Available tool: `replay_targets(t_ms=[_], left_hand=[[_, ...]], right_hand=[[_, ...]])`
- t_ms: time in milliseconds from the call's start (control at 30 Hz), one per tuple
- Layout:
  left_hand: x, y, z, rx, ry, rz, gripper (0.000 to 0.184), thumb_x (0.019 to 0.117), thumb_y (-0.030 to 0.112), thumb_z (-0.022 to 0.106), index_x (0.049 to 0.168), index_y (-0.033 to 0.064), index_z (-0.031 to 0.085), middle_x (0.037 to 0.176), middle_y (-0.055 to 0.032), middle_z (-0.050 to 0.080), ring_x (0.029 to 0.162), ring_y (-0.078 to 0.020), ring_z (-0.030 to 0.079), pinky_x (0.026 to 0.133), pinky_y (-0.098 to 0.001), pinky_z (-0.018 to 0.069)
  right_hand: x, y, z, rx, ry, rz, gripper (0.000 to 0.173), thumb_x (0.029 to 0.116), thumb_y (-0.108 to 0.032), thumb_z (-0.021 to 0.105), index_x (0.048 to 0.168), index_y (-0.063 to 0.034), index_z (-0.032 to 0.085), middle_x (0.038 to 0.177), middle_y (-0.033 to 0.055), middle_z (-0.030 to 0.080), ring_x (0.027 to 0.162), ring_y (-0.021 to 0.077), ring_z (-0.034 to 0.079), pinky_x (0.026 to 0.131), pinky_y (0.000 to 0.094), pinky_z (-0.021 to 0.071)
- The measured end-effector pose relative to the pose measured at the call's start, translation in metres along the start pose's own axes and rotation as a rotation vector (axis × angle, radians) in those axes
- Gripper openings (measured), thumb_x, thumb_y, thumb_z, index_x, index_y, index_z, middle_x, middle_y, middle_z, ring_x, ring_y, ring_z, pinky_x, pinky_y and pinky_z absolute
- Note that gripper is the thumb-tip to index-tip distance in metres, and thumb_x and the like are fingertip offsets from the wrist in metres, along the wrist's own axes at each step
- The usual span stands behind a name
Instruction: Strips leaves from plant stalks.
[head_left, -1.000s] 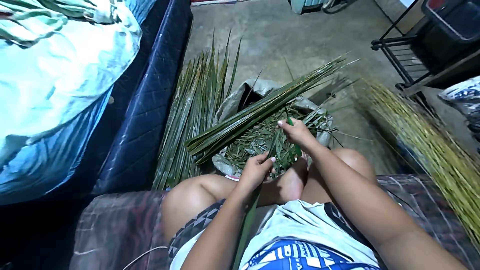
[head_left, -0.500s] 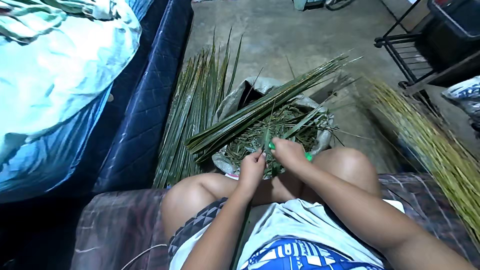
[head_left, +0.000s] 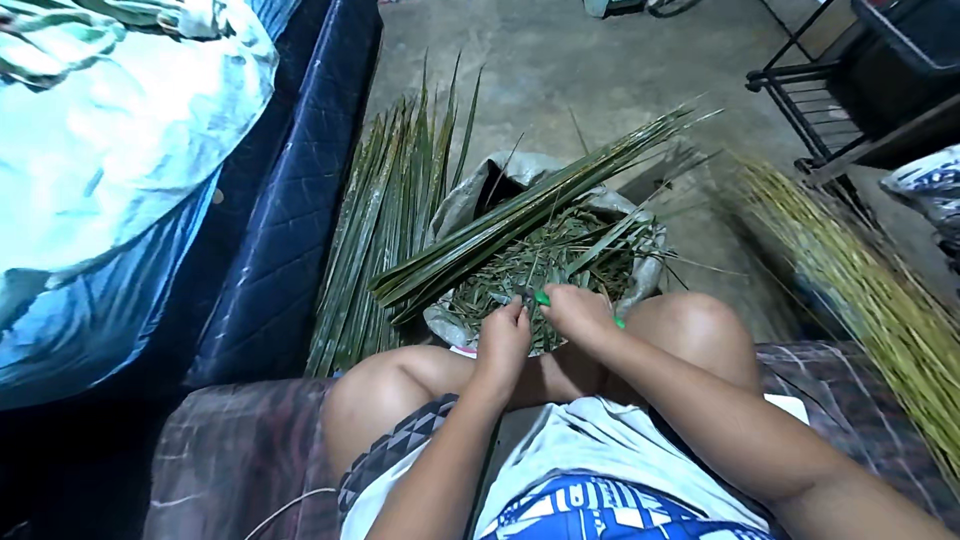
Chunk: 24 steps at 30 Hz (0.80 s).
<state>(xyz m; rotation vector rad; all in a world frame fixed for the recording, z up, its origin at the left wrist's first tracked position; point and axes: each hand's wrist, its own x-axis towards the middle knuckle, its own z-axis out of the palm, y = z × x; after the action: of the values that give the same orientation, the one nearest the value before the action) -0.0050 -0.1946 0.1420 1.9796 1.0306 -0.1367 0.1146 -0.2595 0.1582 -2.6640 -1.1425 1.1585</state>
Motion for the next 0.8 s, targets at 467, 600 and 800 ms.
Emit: replay_targets(t_ms=[467,600,800], left_hand=[[0.006,-0.005,0.0,-0.248,0.023,-0.012,0.028,0.1092,0.016,0.047,0.11,-0.0013,0.069,0.078,-0.0043,0.064,0.063,-0.009,0.058,0.064,-0.0274,0.0502],[0.005,-0.005,-0.003,-0.546,-0.023,-0.059,0.036,0.1098,0.015,0.048,0.139,-0.0016,0.059,0.067,0.0008,0.06,0.047,-0.0035,0.045,0.045,-0.0204,0.0379],[0.006,-0.007,-0.001,-0.582,-0.027,-0.05,0.035,0.1095,0.015,0.049,0.139,-0.0001,0.06,0.064,0.001,0.059,0.045,-0.0035,0.043,0.043,-0.0203,0.0357]], right_hand=[[-0.006,0.001,0.001,0.1,-0.005,-0.071,0.033,0.1071,-0.026,0.051,0.127,-0.0026,0.063,0.123,0.0221,0.067,0.119,0.0393,0.064,0.096,0.0604,0.0486],[0.016,0.015,-0.012,0.101,0.123,0.004,0.032,0.107,-0.025,0.053,0.125,-0.0026,0.065,0.119,0.0237,0.069,0.115,0.0419,0.066,0.093,0.0626,0.0493],[0.029,0.029,-0.027,0.235,0.23,-0.005,0.027,0.1055,-0.026,0.057,0.113,-0.0023,0.067,0.106,0.0221,0.069,0.103,0.0402,0.067,0.086,0.0614,0.0507]])
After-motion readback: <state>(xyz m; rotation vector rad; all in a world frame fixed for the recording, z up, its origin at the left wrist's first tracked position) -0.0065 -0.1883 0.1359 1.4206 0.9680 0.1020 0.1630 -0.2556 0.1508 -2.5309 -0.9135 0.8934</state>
